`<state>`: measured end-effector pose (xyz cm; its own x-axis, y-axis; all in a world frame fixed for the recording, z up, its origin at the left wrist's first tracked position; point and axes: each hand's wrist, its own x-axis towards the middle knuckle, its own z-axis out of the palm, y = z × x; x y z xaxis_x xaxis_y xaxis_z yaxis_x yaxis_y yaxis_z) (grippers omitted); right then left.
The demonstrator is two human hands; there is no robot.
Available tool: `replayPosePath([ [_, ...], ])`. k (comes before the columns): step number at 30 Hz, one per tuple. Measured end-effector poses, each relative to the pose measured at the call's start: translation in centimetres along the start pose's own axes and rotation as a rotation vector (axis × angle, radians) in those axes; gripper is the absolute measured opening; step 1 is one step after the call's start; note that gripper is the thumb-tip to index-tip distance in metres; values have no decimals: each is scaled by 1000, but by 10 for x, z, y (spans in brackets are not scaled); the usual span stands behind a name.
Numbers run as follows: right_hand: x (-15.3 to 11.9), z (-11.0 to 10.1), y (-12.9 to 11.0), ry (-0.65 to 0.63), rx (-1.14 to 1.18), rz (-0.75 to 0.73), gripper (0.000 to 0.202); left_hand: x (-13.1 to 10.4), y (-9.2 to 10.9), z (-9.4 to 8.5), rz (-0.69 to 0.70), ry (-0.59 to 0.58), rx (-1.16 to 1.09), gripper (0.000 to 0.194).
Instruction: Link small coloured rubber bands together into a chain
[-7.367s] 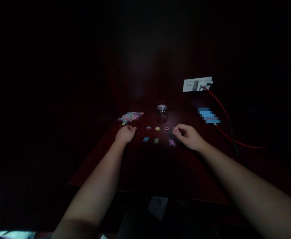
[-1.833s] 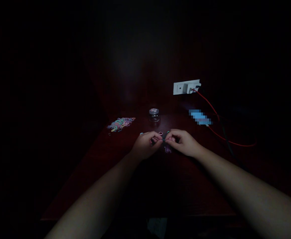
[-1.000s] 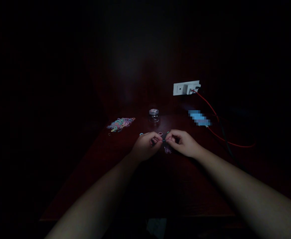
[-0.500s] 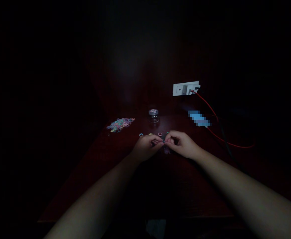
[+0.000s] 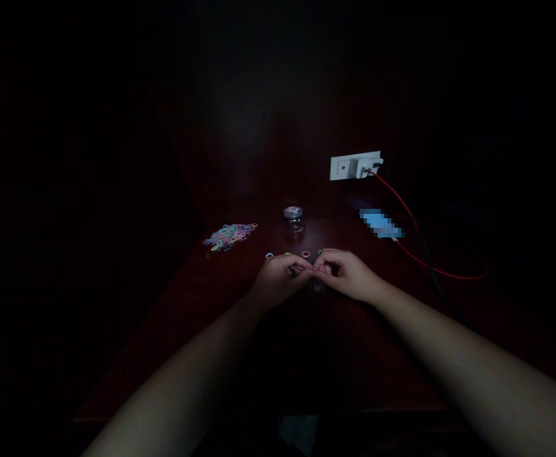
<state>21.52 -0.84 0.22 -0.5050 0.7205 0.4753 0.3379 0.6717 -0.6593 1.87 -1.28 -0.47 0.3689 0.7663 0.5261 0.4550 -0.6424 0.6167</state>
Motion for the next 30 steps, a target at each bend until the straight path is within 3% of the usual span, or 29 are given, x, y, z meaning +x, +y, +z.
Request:
replayPosePath([
  [11, 0, -1, -2, -15, 51, 47, 8, 0, -1, 1, -26, -39, -25, 13],
  [16, 0, -2, -4, 13, 30, 1, 16, 0, 0, 0, -40, -76, -9, 15],
  [24, 0, -4, -5, -5, -30, -23, 10, -1, 0, -1, -65, -141, -42, 15],
  [30, -1, -3, -5, -28, 6, 30, 4, -2, 0, -1, -58, -122, -69, 13],
])
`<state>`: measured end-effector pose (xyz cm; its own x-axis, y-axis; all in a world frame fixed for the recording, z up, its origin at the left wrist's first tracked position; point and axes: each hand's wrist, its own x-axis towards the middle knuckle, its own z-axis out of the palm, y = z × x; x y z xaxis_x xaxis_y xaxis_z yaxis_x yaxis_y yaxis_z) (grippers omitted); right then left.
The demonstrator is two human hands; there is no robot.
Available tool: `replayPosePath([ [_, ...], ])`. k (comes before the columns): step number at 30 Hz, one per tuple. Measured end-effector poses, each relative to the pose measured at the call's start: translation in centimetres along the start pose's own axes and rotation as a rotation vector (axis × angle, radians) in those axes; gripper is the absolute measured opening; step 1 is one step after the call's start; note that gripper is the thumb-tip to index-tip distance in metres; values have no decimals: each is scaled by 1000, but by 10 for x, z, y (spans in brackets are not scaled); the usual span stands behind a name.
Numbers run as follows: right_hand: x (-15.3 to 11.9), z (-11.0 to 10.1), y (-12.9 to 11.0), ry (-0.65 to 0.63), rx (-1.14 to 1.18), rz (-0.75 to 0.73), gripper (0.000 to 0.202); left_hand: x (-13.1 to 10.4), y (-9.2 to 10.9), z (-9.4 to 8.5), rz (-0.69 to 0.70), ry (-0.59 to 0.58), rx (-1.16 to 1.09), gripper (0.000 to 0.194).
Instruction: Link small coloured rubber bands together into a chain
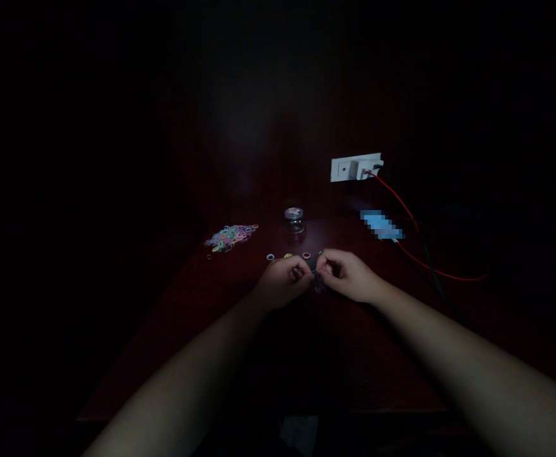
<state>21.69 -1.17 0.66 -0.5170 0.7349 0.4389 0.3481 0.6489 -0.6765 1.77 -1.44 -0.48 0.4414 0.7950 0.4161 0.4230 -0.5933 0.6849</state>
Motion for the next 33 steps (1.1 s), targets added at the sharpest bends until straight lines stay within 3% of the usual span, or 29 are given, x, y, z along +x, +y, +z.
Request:
replayPosePath([
  [22, 0, -1, 0, -10, -6, 42, 2, 1, 7, -2, -8, 28, 21, 10],
  [33, 0, -1, -2, 7, 48, 33, 9, 1, 1, 0, -20, 5, -9, 16],
])
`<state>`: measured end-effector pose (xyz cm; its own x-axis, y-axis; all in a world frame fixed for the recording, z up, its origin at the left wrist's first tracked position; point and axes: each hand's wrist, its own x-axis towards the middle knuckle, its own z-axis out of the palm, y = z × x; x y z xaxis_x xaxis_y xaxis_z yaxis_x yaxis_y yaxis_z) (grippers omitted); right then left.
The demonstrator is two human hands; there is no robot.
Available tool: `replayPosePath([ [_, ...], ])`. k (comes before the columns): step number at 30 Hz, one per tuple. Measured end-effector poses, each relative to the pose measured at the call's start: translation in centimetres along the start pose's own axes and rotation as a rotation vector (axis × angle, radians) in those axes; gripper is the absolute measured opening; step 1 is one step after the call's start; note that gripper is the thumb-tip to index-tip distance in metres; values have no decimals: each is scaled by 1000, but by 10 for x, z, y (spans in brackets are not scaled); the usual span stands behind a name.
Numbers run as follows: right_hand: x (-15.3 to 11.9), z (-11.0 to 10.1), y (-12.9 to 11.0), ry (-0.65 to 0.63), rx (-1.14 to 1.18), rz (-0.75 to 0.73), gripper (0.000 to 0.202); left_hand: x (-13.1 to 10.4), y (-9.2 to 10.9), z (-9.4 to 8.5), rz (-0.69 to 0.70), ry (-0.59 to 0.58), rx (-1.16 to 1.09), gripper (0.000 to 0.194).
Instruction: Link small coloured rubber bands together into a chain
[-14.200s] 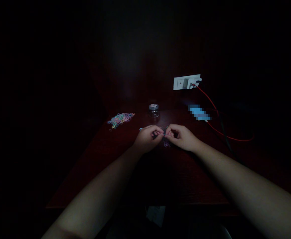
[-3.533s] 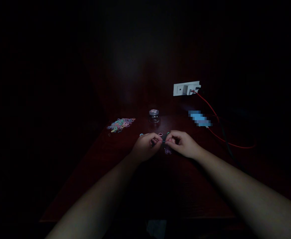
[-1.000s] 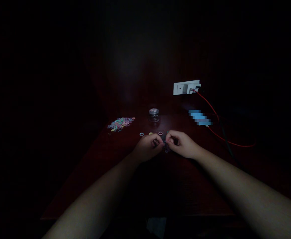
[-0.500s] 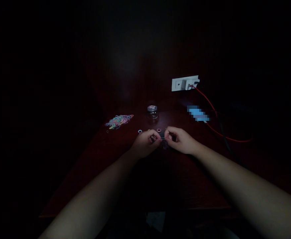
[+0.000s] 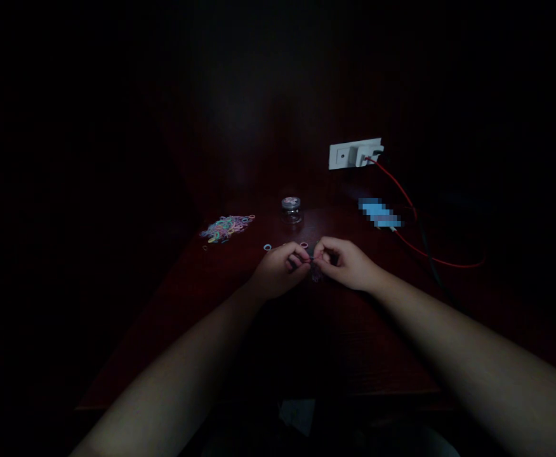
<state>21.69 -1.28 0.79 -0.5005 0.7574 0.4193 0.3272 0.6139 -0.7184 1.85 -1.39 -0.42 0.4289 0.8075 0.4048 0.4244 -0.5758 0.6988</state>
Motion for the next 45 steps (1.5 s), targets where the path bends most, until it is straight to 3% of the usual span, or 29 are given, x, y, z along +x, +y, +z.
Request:
replayPosePath([
  [5, 1, 4, 0, 26, 177, 40, 20, 0, -4, 1, 9, 4, 24, 26],
  [9, 4, 6, 1, 61, 283, 70, 27, 0, -3, 1, 28, 19, 55, 21],
  [17, 5, 5, 1, 72, 399, 105, 23, -1, 3, -1, 53, 34, 57, 15],
  [28, 4, 3, 2, 14, 329, 10, 17, -2, 6, -5, 8, -37, 1, 10],
  [38, 4, 5, 6, 18, 353, 122, 22, -2, 6, -5, 12, -45, -15, 8],
  [45, 3, 5, 6, 8, 321, 122, 22, -2, 6, -6, 26, -21, 20, 10],
])
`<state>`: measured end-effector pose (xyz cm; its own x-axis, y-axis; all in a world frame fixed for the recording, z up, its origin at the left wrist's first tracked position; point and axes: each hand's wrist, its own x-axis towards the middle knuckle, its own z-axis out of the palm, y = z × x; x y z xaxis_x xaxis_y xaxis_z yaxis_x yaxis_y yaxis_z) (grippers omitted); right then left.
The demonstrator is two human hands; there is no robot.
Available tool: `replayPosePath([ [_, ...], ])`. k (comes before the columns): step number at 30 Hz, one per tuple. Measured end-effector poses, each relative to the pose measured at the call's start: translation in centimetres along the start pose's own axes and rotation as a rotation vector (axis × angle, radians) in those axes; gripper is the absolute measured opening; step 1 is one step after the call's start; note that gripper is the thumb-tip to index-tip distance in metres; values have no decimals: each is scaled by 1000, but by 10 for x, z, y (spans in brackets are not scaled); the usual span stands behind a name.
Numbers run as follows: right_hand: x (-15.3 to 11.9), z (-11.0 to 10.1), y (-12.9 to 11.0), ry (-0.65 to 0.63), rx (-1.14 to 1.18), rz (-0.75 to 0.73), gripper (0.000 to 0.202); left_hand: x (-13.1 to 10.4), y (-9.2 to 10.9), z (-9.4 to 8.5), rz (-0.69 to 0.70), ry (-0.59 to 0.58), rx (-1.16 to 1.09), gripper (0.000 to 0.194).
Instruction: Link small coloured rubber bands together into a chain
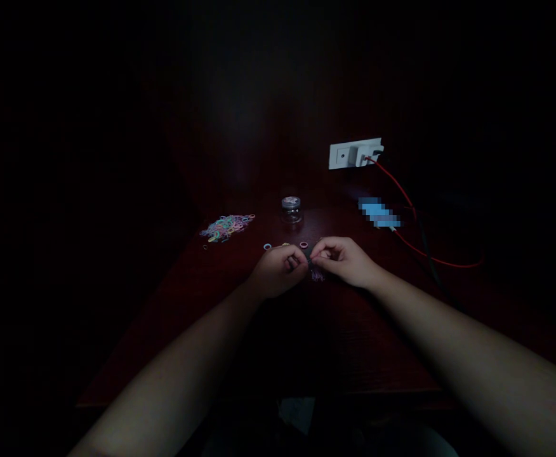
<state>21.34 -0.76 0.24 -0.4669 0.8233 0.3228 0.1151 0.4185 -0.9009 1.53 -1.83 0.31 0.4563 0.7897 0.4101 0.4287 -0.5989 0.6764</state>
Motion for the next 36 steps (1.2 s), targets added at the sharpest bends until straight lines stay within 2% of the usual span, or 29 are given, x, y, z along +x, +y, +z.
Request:
replayPosePath([
  [8, 0, 0, 0, 25, 5, -8, 25, 2, -2, 0, 22, 87, 27, 9],
  [20, 1, 1, 0, 33, -3, -12, 25, 2, -3, -1, -10, 115, 36, 14],
  [25, 0, 2, -1, 22, -14, -8, 27, 1, 3, -1, 16, 78, -26, 31],
  [29, 0, 3, -1, 20, -34, -3, 30, 1, 4, 1, 9, 54, -33, 31],
  [34, 0, 2, -1, 20, -58, -1, 28, 2, -2, 2, 31, 106, 3, 14],
  [36, 0, 2, -1, 20, -64, -2, 27, 2, -3, 1, 35, 121, 20, 14],
])
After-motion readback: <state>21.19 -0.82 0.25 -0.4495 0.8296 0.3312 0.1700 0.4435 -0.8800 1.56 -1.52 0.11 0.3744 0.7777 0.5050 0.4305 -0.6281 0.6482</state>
